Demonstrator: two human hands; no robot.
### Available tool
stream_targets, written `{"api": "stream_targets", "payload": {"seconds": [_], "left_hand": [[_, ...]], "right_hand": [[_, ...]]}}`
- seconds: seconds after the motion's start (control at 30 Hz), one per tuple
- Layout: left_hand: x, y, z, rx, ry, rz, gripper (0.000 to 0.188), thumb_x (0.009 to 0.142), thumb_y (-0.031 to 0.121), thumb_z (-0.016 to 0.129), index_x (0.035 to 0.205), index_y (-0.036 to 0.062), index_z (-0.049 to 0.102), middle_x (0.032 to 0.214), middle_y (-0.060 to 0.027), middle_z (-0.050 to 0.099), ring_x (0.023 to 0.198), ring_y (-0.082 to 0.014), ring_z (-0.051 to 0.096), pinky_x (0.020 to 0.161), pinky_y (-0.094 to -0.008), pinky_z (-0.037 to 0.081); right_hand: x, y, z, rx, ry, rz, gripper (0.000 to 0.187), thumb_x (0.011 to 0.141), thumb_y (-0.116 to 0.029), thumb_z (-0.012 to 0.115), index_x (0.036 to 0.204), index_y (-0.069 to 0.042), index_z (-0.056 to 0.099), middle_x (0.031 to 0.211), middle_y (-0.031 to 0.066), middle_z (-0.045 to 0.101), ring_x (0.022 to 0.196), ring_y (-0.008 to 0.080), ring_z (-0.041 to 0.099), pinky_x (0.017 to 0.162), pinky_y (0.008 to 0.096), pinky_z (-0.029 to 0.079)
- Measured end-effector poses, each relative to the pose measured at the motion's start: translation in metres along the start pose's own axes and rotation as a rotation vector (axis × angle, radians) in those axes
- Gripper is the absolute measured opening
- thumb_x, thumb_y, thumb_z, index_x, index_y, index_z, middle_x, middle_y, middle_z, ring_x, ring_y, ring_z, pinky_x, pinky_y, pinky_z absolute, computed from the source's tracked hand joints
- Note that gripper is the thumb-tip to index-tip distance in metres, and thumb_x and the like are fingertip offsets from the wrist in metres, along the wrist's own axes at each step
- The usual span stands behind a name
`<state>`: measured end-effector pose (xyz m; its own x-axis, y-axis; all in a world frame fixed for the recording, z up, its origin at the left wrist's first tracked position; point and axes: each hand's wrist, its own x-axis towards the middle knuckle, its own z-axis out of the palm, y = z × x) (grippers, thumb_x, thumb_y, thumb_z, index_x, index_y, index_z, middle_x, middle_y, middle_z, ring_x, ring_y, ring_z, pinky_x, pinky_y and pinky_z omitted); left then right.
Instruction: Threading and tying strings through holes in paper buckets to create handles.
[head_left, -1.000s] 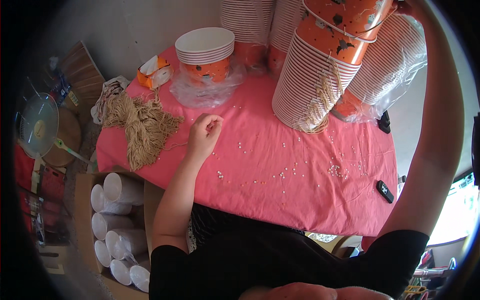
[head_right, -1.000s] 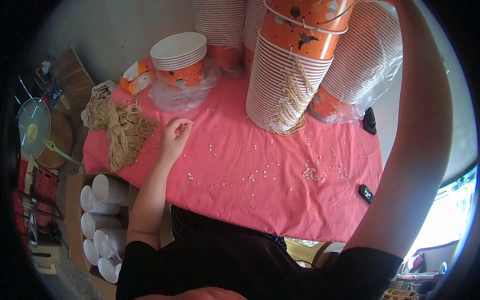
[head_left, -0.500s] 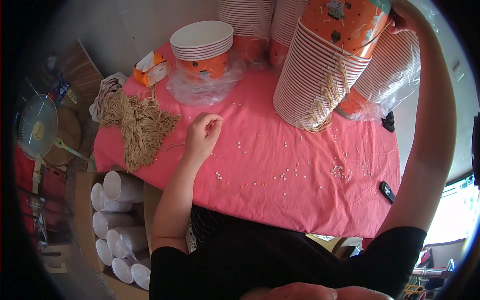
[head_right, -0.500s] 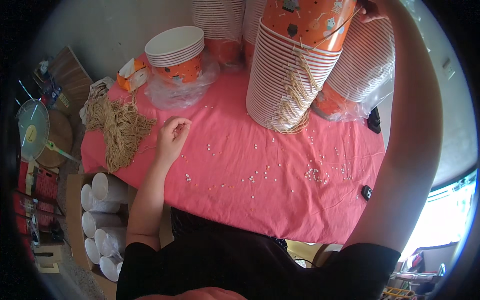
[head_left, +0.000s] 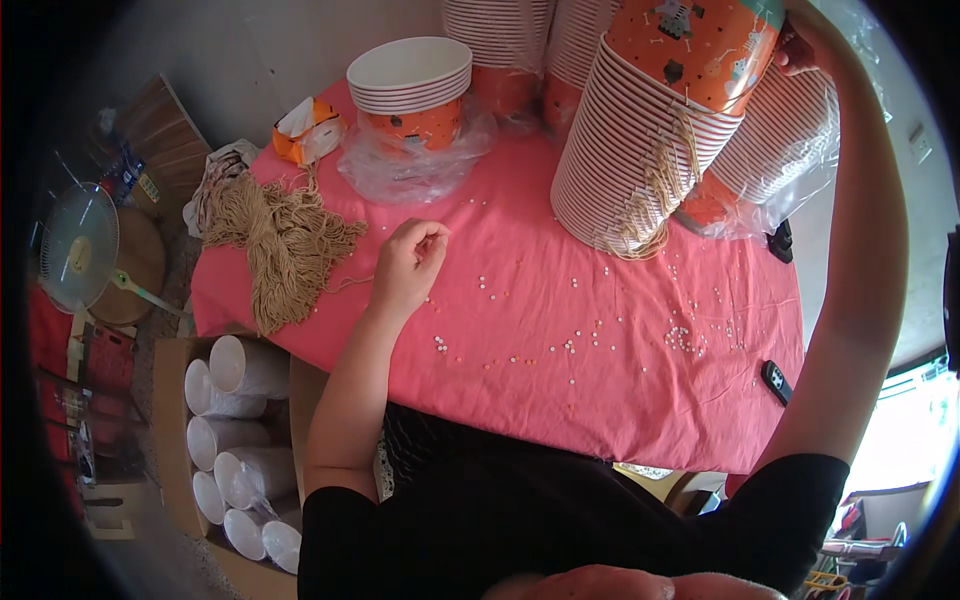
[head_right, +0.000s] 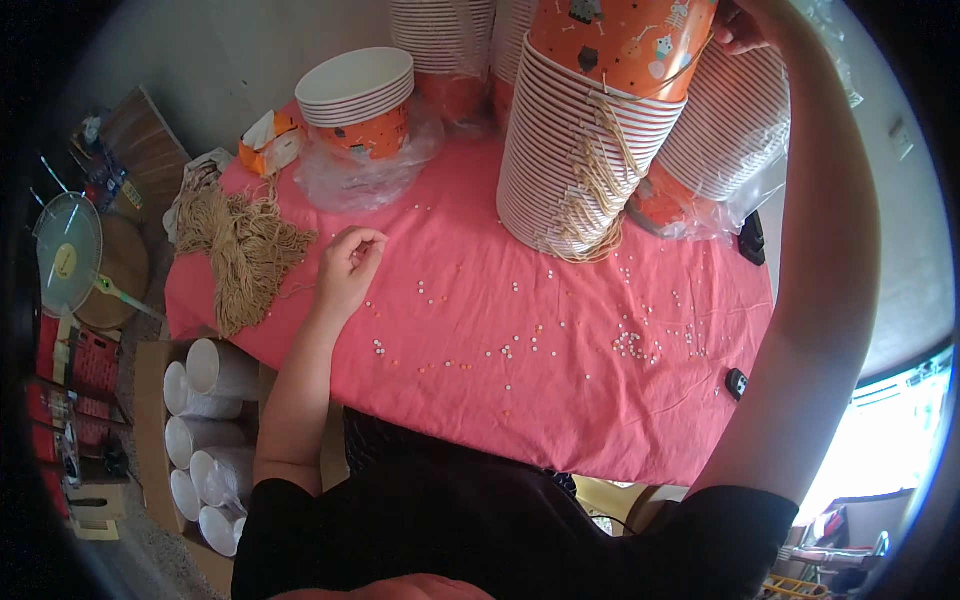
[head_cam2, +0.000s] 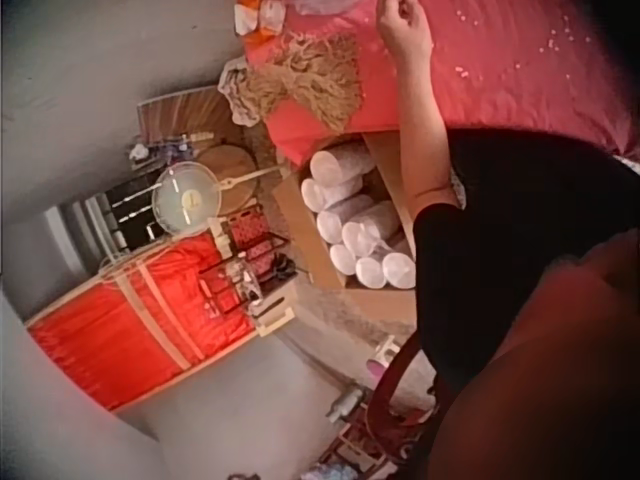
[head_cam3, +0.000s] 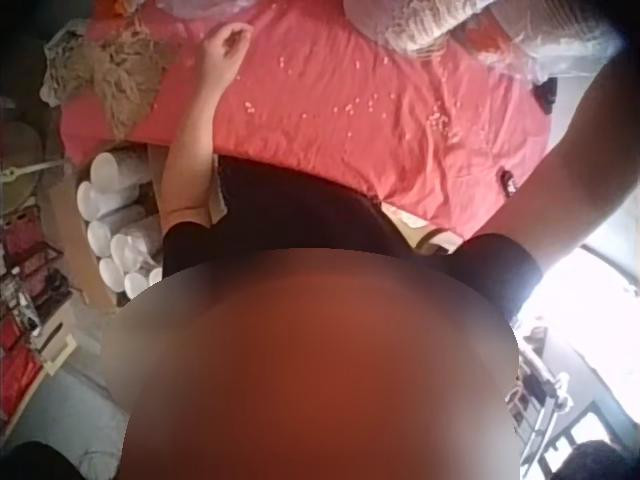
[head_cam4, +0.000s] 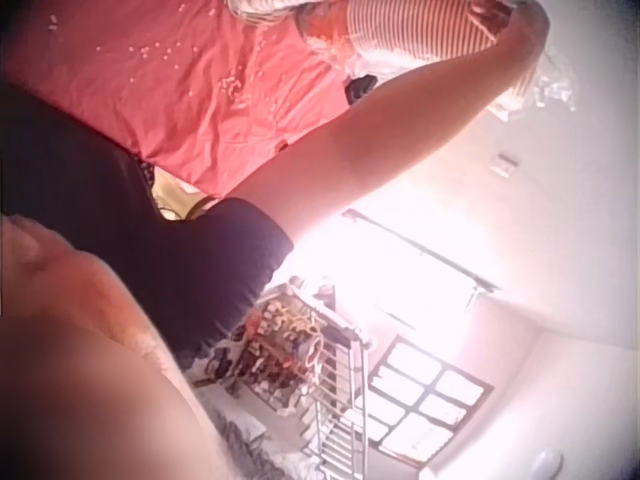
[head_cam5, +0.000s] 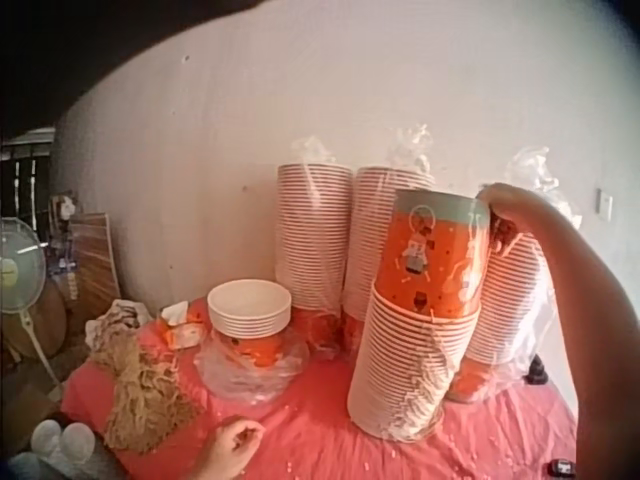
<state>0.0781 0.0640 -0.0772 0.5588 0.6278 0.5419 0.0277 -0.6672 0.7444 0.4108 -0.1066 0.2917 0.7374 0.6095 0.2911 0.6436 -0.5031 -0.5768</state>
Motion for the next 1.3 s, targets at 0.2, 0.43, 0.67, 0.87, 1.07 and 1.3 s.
{"api": "stream_targets", "payload": {"seconds": [0.2,0.43,0.67,0.87,1.07,1.3], "left_hand": [[-0.003,-0.011,0.002,-0.034,0.008,-0.016,0.009,0.087,0.005,0.063,0.094,0.0000,0.063,0.084,-0.0088,0.063,0.072,-0.0169,0.060,0.065,-0.0286,0.048],[0.000,-0.009,0.007,-0.038,0.006,-0.018,0.010,0.086,0.005,0.064,0.095,0.0014,0.063,0.086,-0.0105,0.065,0.073,-0.0190,0.062,0.065,-0.0299,0.049],[-0.003,-0.015,0.004,-0.022,0.018,-0.008,0.011,0.084,0.006,0.064,0.094,0.0024,0.063,0.085,-0.0109,0.065,0.071,-0.0202,0.062,0.065,-0.0314,0.049],[0.000,-0.007,0.007,-0.022,-0.012,-0.040,0.009,0.083,0.005,0.063,0.093,0.0030,0.063,0.085,-0.0097,0.065,0.071,-0.0208,0.062,0.064,-0.0315,0.049],[-0.002,0.001,-0.001,-0.030,-0.026,-0.052,0.009,0.084,0.006,0.063,0.092,0.0033,0.064,0.083,-0.0095,0.064,0.071,-0.0209,0.062,0.064,-0.0317,0.049],[-0.001,0.005,-0.002,-0.033,-0.038,-0.031,0.007,0.084,0.007,0.063,0.090,0.0032,0.063,0.082,-0.0094,0.063,0.071,-0.0223,0.062,0.064,-0.0332,0.050]], "right_hand": [[0.040,0.034,-0.002,-0.088,0.413,-0.399,0.028,0.090,-0.024,0.051,0.079,-0.002,0.063,0.062,0.0093,0.059,0.054,0.0214,0.060,0.053,0.0354,0.053],[-0.038,-0.038,0.067,-0.291,0.771,-1.148,0.009,0.085,-0.003,0.059,0.093,-0.002,0.063,0.096,0.0129,0.063,0.083,0.0252,0.063,0.070,0.0379,0.054],[-0.049,-0.075,0.241,-0.461,0.246,-1.362,0.017,0.079,-0.012,0.059,0.092,-0.006,0.068,0.094,0.0108,0.065,0.087,0.0274,0.066,0.076,0.0398,0.053],[-0.019,-0.087,0.320,-0.476,0.104,-1.251,0.019,0.080,-0.013,0.057,0.096,-0.010,0.067,0.093,0.0071,0.066,0.095,0.0274,0.062,0.086,0.0421,0.048],[-0.018,-0.105,0.332,-0.549,-0.116,-1.149,0.015,0.081,-0.014,0.058,0.091,-0.009,0.066,0.083,0.0116,0.068,0.085,0.0308,0.066,0.074,0.0443,0.052],[-0.010,-0.100,0.330,-0.395,-0.131,-1.135,0.014,0.079,-0.015,0.062,0.090,-0.005,0.064,0.084,0.0149,0.067,0.081,0.0343,0.065,0.071,0.0453,0.052]]}}
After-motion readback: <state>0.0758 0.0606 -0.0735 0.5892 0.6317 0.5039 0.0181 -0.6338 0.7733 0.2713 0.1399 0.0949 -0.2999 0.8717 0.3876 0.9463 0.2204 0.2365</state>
